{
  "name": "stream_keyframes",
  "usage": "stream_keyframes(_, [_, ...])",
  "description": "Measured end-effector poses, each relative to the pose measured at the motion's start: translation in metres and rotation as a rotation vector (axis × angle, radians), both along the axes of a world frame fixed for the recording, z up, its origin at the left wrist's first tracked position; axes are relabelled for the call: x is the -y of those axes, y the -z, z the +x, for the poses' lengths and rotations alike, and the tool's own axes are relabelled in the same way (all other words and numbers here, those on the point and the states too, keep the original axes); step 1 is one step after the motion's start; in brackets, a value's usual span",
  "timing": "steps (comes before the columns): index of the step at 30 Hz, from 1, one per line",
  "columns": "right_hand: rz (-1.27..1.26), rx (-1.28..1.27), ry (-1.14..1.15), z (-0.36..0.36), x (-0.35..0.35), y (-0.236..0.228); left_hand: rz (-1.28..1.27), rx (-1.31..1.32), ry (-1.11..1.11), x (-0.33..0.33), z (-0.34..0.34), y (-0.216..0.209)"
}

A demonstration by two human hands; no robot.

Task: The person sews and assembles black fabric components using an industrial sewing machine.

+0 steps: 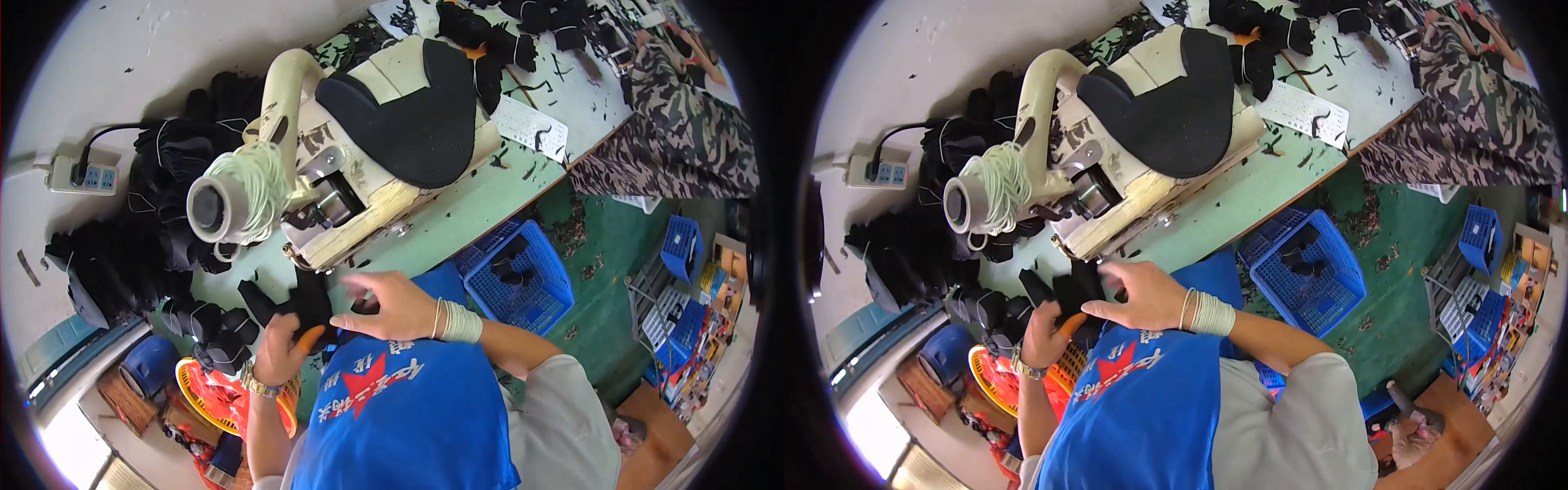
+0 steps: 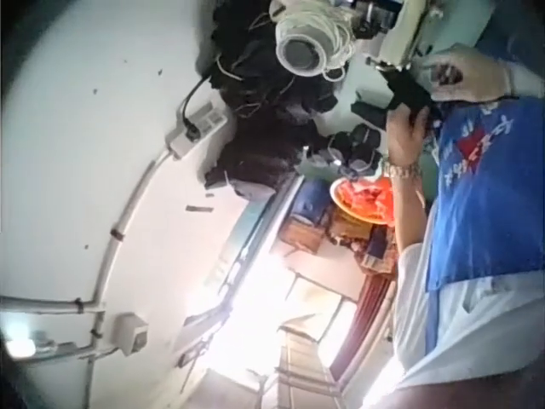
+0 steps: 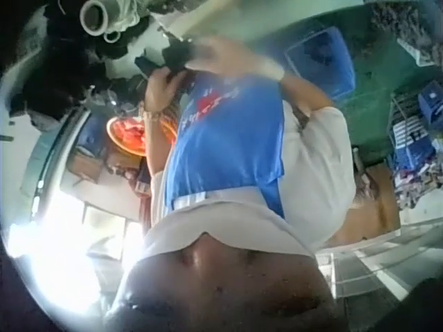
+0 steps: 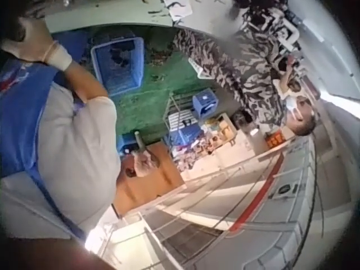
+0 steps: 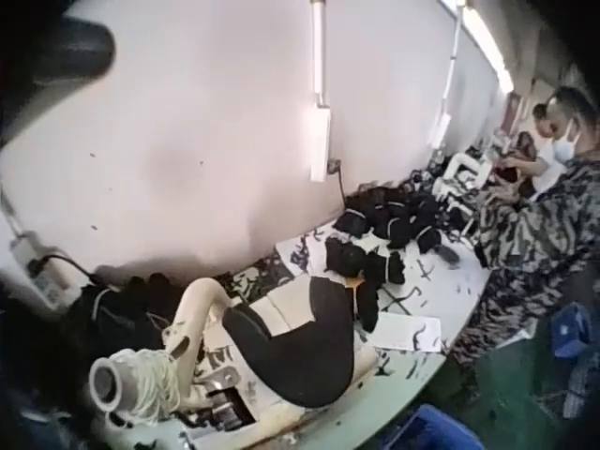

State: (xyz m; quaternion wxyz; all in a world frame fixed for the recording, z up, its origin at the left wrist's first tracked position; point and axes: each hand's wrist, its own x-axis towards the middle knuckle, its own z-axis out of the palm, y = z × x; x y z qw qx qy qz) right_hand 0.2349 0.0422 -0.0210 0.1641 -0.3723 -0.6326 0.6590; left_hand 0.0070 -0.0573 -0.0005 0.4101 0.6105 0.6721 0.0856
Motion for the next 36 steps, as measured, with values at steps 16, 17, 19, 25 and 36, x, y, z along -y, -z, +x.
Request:
stream_keyframes(16, [-0.844,-0.236,0.459,-0.054,-0.008,0.028,-0.429,0.436,0.083,-0.092,-0.053,0.001])
stream_keyframes(17, [-0.955,-0.292,0.509,-0.061,-0.01,0.026,-0.459,0.429,0.055,-0.093,-0.056,-0.001])
stream_keyframes(19, [-1.005,-0.34,0.528,-0.066,-0.011,0.026,-0.409,0.391,0.022,-0.095,-0.061,-0.003])
stream_keyframes(25, [-1.052,-0.637,0.613,-0.065,-0.001,0.02,0.366,-0.004,0.368,-0.119,-0.06,0.036])
stream_keyframes(36, [0.109,0.137,0.643,0.014,-0.063,-0.03,-0.62,0.788,-0.264,-0.101,-0.045,0.022])
